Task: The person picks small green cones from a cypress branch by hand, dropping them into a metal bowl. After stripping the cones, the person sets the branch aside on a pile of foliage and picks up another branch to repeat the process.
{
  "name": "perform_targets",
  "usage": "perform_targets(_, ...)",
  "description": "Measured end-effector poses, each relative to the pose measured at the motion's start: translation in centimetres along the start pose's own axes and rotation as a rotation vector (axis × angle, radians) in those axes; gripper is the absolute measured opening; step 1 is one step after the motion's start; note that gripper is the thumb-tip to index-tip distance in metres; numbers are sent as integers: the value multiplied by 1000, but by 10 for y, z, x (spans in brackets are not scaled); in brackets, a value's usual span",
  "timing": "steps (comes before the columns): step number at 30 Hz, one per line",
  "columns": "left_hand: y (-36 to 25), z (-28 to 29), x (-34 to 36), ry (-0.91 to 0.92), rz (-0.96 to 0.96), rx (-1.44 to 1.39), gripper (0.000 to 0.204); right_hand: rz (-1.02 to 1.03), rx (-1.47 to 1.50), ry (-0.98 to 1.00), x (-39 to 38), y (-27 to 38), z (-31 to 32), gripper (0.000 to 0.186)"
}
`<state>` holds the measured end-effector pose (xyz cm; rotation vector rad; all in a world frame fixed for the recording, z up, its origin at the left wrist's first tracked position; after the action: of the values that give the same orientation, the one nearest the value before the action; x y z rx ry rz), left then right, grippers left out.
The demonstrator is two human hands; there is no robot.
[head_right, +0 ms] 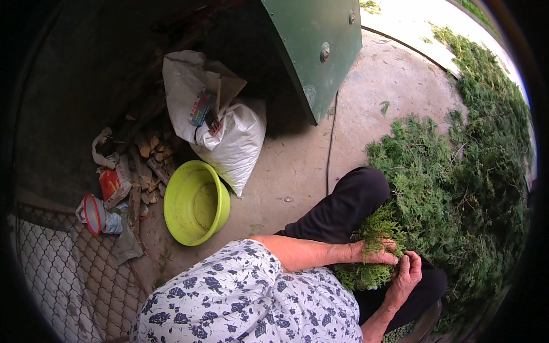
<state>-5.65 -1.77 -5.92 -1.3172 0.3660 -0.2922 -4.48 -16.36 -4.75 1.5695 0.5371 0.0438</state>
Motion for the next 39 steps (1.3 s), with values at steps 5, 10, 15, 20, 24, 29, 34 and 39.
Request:
perform_targets(5,4,-1,2,11,-62,-13,25,77,-20,-13,-1,5,-1,8)
perform_targets(10,-2,2,0,59,-55,-179,24,55,17,151,-3,12,-4,13)
perform_targets(15,-4,4,-2,132,19,-334,22,-14,12,153,-7,18,-6,16)
perform_targets(20,-3,5,-4,137,67,-431,23,-74,12,104,-7,10,-3,18)
perform_targets(24,-9,6,-4,145,35,-439,23,90,46,39,1,-12,5,19)
perform_targets(29,-8,5,-3,114,61,-435,24,48,356,-83,2,-25,1,21)
perform_targets(34,-5,3,-1,143,22,-472,25,-11,555,-56,-4,1,11,23)
perform_targets(39,2,7,1,69,76,-312,25,76,556,-46,-1,3,11,15)
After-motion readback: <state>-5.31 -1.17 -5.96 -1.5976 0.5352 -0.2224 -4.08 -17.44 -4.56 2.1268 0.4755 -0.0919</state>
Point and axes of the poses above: each hand's wrist, its own x-axis towards the middle knuckle, its own z-axis out of the back of the hand, y = z × x, the point moved 3 cm from there along x, towards the middle knuckle, and after that the axes turned 13 degrees about y, right-handed, at the moved point
